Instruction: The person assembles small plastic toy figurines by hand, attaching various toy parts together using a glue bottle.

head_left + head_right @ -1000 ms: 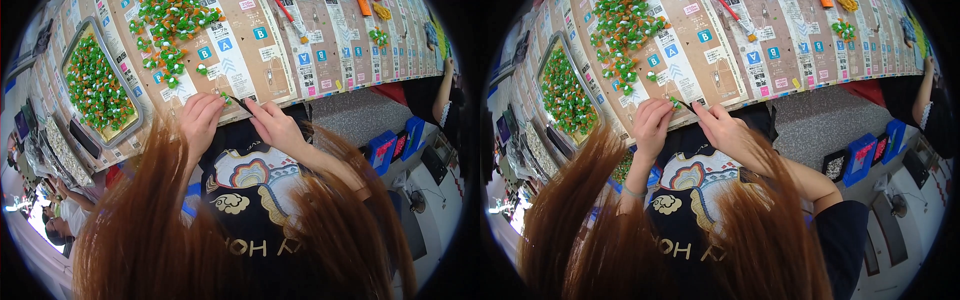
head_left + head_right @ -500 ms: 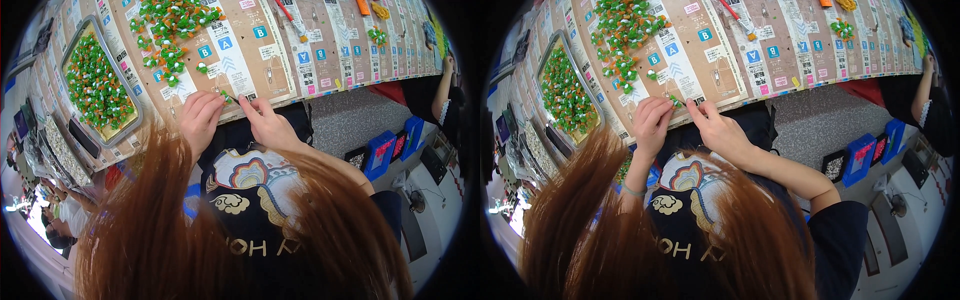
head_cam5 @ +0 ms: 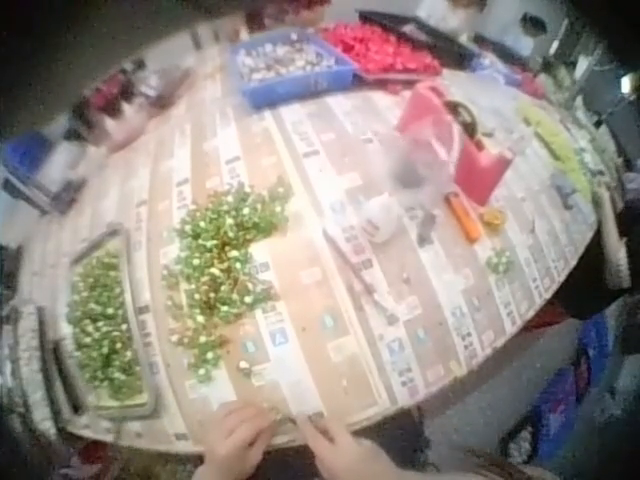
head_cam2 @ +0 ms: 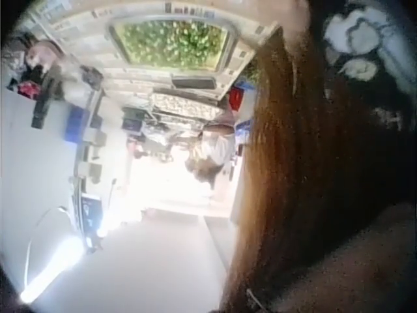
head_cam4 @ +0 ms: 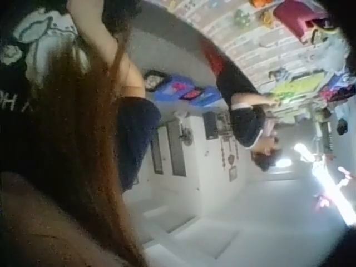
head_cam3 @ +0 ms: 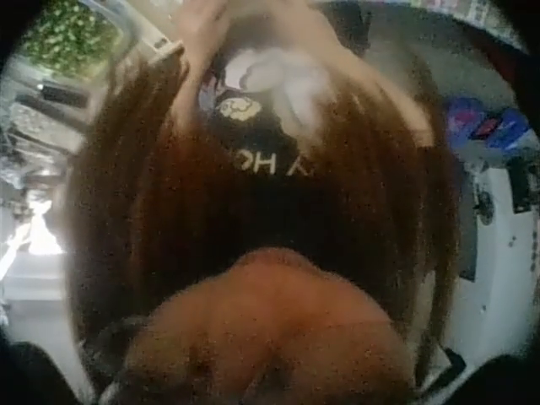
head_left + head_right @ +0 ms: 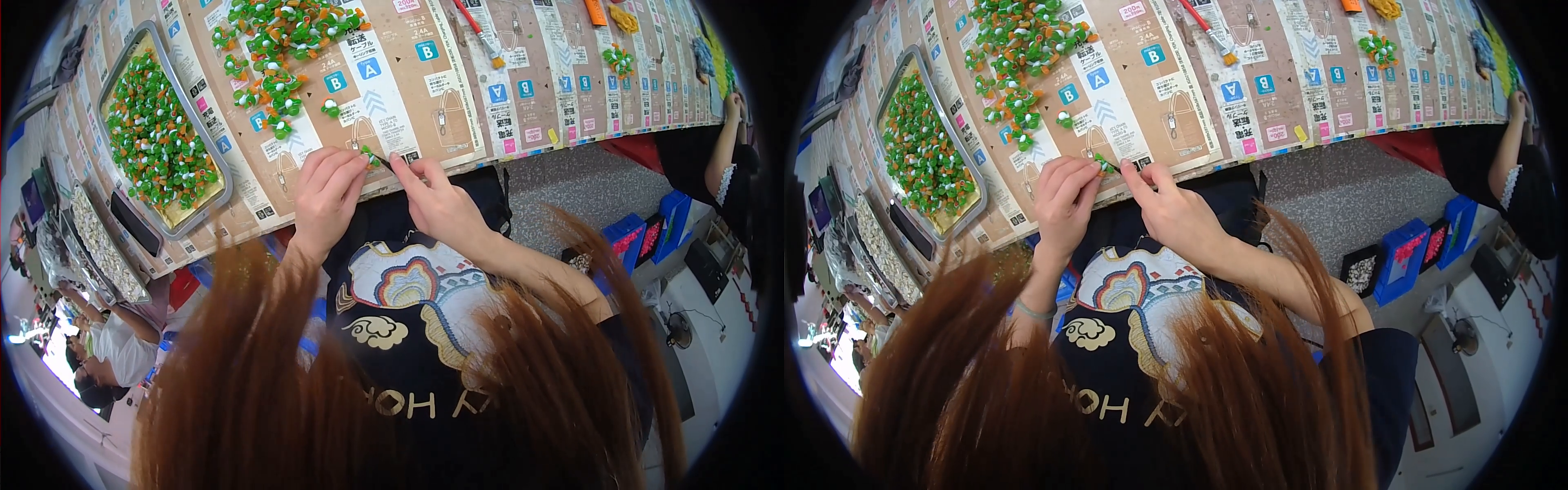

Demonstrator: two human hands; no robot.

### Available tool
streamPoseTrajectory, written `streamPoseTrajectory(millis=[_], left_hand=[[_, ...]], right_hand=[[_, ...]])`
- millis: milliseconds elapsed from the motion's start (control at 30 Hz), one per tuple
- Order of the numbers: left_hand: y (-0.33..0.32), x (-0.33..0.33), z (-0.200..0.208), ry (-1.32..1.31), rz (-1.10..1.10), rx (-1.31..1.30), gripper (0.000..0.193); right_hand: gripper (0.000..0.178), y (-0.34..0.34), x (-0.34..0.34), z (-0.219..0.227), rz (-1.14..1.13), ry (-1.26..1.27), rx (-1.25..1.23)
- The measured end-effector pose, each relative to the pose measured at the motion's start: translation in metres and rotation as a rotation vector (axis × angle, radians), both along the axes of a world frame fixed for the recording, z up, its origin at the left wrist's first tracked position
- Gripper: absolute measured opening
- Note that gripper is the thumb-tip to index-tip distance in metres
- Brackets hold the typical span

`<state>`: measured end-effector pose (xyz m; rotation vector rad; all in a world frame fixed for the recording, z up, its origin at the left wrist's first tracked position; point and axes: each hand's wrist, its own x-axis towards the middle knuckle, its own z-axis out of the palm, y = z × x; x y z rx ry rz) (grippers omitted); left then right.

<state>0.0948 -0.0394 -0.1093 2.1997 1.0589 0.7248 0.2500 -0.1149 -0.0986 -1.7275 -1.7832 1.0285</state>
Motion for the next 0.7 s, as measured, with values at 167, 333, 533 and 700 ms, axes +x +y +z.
streamPoseTrajectory(millis=[167,333,533,700], left_hand=[[0.0,-0.002,-0.004,0.003,-0.033,0.0,0.022],[-0.002,-0.001,0.001,-0.001,-0.017,-0.025,0.02],[0.003,0.002,0.002,0.004,-0.079,-0.043,0.019],[0.01,-0.002,0.001,0.017,-0.127,-0.054,0.018]], right_hand=[[0.053,0.004,0.007,0.008,0.079,-0.104,0.011],[0.052,0.004,0.008,0.013,0.207,-0.27,-0.029],[0.052,0.004,0.006,0.011,0.254,-0.326,0.073],[0.049,0.012,0.013,0.01,0.327,-0.243,0.065]])
